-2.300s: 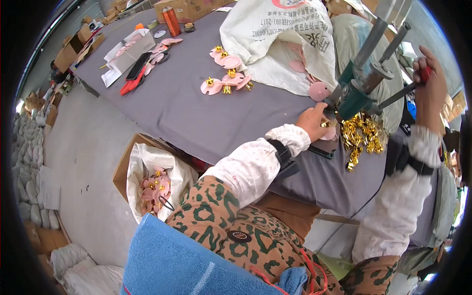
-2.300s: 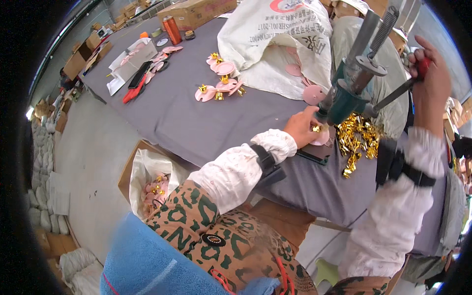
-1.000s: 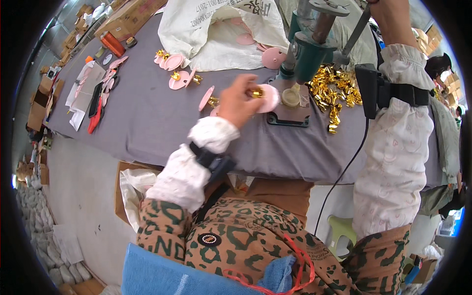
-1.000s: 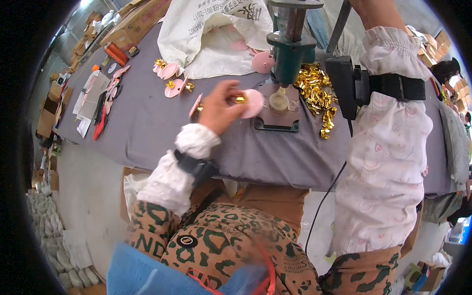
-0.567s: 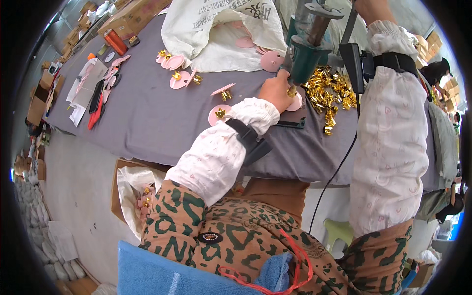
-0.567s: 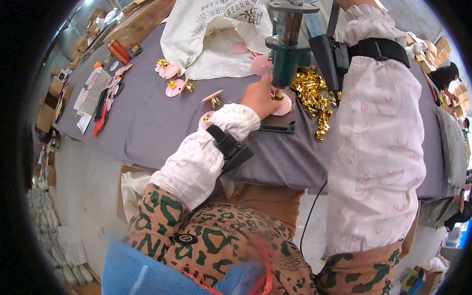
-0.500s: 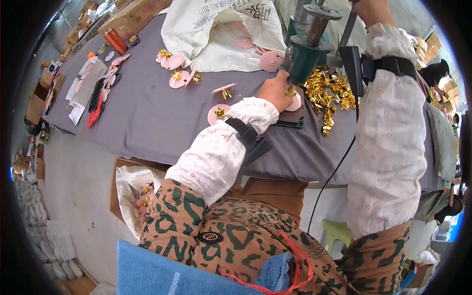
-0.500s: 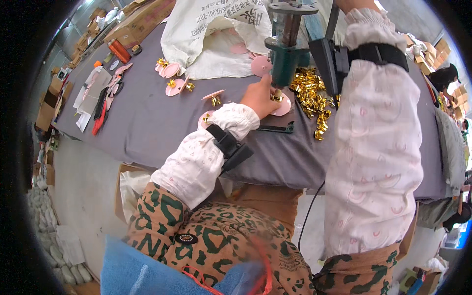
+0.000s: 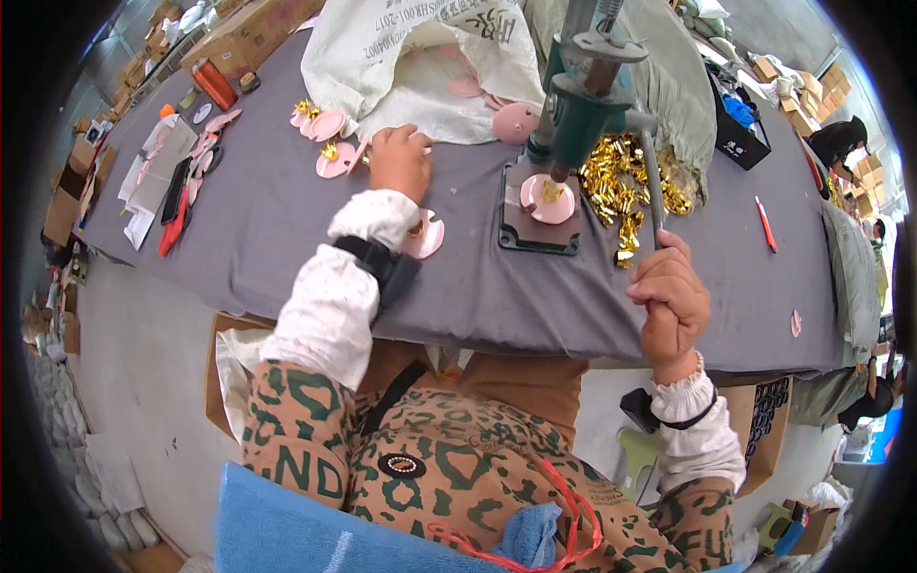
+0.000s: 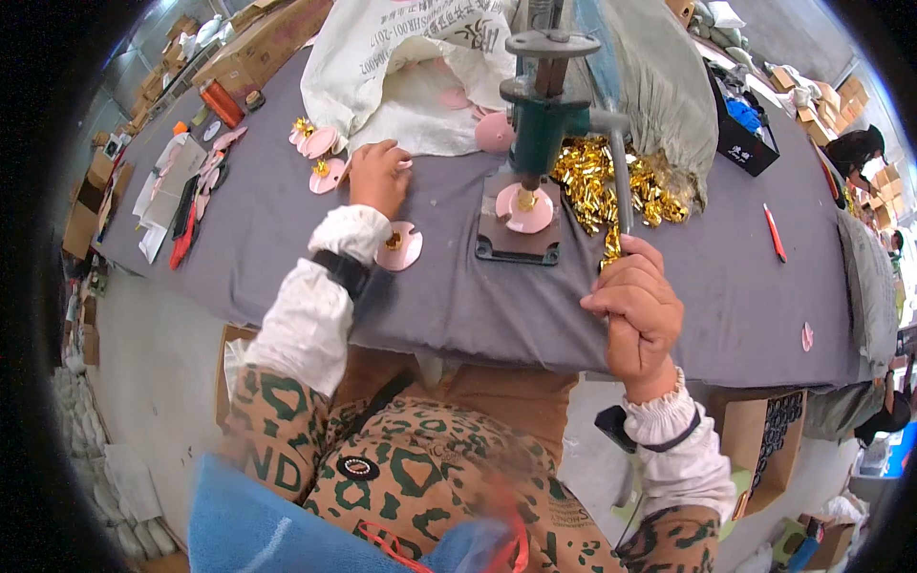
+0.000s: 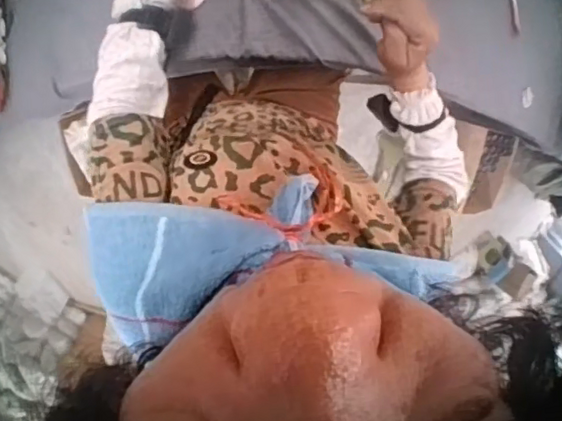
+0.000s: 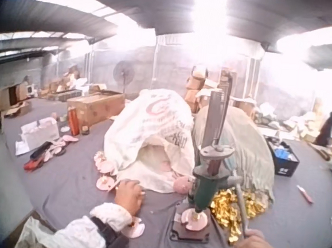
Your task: Using a manual press tool to attach metal bells to circular pink plastic bases at an assembly table.
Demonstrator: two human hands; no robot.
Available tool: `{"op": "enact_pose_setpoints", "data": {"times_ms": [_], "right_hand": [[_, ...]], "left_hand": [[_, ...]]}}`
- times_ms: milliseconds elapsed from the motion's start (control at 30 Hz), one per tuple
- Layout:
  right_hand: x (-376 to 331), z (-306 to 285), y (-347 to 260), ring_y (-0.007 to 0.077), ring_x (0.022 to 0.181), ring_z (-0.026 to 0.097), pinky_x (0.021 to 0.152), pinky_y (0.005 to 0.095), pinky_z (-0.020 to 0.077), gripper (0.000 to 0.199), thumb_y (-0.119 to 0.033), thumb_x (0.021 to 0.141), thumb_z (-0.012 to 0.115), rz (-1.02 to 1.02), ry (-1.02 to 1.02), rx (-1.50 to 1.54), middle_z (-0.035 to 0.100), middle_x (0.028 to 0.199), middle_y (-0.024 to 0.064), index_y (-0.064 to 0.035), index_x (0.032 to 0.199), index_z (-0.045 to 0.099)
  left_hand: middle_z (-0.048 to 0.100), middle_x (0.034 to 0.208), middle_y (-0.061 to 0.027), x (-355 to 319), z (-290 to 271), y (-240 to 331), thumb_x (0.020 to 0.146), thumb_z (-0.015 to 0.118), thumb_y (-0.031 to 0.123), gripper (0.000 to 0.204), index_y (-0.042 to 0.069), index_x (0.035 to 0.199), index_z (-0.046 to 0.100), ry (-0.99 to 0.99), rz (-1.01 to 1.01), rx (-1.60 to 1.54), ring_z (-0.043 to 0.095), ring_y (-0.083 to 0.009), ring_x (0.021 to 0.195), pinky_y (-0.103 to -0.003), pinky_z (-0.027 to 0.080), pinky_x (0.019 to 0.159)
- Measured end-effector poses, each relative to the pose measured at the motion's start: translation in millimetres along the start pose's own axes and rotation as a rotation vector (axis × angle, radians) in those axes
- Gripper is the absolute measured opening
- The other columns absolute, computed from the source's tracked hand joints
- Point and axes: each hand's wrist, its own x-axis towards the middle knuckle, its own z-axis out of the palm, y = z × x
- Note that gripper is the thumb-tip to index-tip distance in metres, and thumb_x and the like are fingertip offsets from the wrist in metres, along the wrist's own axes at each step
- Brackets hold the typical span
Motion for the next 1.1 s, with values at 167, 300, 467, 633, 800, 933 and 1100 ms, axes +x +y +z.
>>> {"op": "enact_pose_setpoints", "data": {"times_ms": [167, 300, 467, 633, 800, 933, 1100], "right_hand": [[85.5, -41.3, -15.1, 0.0155, 0.053, 0.046, 0.083, 0.0381, 0.0468, 0.024, -0.005, 0.084, 0.039, 0.099, 0.002, 0.305, 0.049, 0.060, 0.0059, 0.0054, 0.082, 0.060], [186.8, -43.2, -3.1, 0.0143, 0.060, 0.040, 0.083, 0.0350, 0.0431, 0.028, -0.016, 0.092, 0.041, 0.307, 0.186, 0.470, 0.035, 0.060, 0.0001, 0.0054, 0.097, 0.060], [236.4, -15.1, -10.4, 0.0161, 0.043, 0.044, 0.046, 0.0291, 0.0423, 0.018, -0.011, 0.081, 0.043, 0.421, 0.398, 0.439, 0.041, 0.050, 0.0010, 0.0008, 0.089, 0.054], [243.5, -23.2, 9.5, 0.0177, 0.044, 0.048, 0.052, 0.0331, 0.0471, 0.018, -0.010, 0.078, 0.044, 0.409, 0.311, 0.471, 0.044, 0.050, 0.0021, 0.0009, 0.089, 0.054], [247.1, -31.1, 17.7, 0.0162, 0.051, 0.046, 0.066, 0.0327, 0.0487, 0.022, -0.010, 0.084, 0.044, 0.460, 0.268, 0.465, 0.040, 0.055, 0.0011, 0.0036, 0.097, 0.055], [254.0, -49.4, 43.5, 0.0147, 0.059, 0.049, 0.073, 0.0312, 0.0536, 0.029, -0.011, 0.089, 0.046, 0.499, 0.127, 0.533, 0.042, 0.060, 0.0010, 0.0075, 0.107, 0.058], [254.3, -53.1, 56.9, 0.0140, 0.060, 0.051, 0.075, 0.0304, 0.0535, 0.033, -0.013, 0.090, 0.045, 0.560, 0.094, 0.524, 0.043, 0.062, -0.0003, 0.0068, 0.114, 0.056]], "left_hand": [[0.059, 0.111, -0.0140, -11.8, 11.6, 94.5, 0.069, 0.075, 0.027, 0.047, 0.008, 0.110, 0.061, -0.060, 0.038, -0.431, 0.050, -0.0299, 0.110, -0.038, 0.040, 0.095], [0.064, 0.097, -0.0120, -4.4, 31.7, 135.5, 0.064, 0.079, 0.022, 0.055, 0.007, 0.112, 0.057, -0.119, -0.107, -0.686, 0.059, -0.0269, 0.092, -0.036, 0.046, 0.084], [0.066, 0.097, -0.0136, -17.7, 32.0, 140.7, 0.061, 0.079, 0.015, 0.058, 0.002, 0.112, 0.054, -0.069, -0.222, -0.742, 0.061, -0.0282, 0.089, -0.036, 0.048, 0.081], [0.068, 0.098, -0.0156, -30.0, -6.7, 111.9, 0.066, 0.076, 0.018, 0.063, -0.001, 0.120, 0.049, -0.168, -0.290, -0.912, 0.066, -0.0221, 0.085, -0.031, 0.052, 0.076], [0.067, 0.095, -0.0156, -33.8, -96.8, 49.2, 0.070, 0.071, 0.031, 0.051, 0.007, 0.113, 0.058, -0.511, -0.207, -0.279, 0.065, -0.0264, 0.086, -0.034, 0.051, 0.075], [0.066, 0.099, -0.0144, -48.9, -86.8, 38.0, 0.069, 0.067, 0.037, 0.044, 0.014, 0.106, 0.062, -0.711, -0.205, 0.112, 0.062, -0.0321, 0.094, -0.040, 0.048, 0.083], [0.067, 0.093, -0.0142, -61.0, -82.8, -0.4, 0.071, 0.067, 0.034, 0.037, 0.011, 0.099, 0.064, -0.671, -0.258, -0.045, 0.063, -0.0307, 0.090, -0.037, 0.049, 0.078]]}}
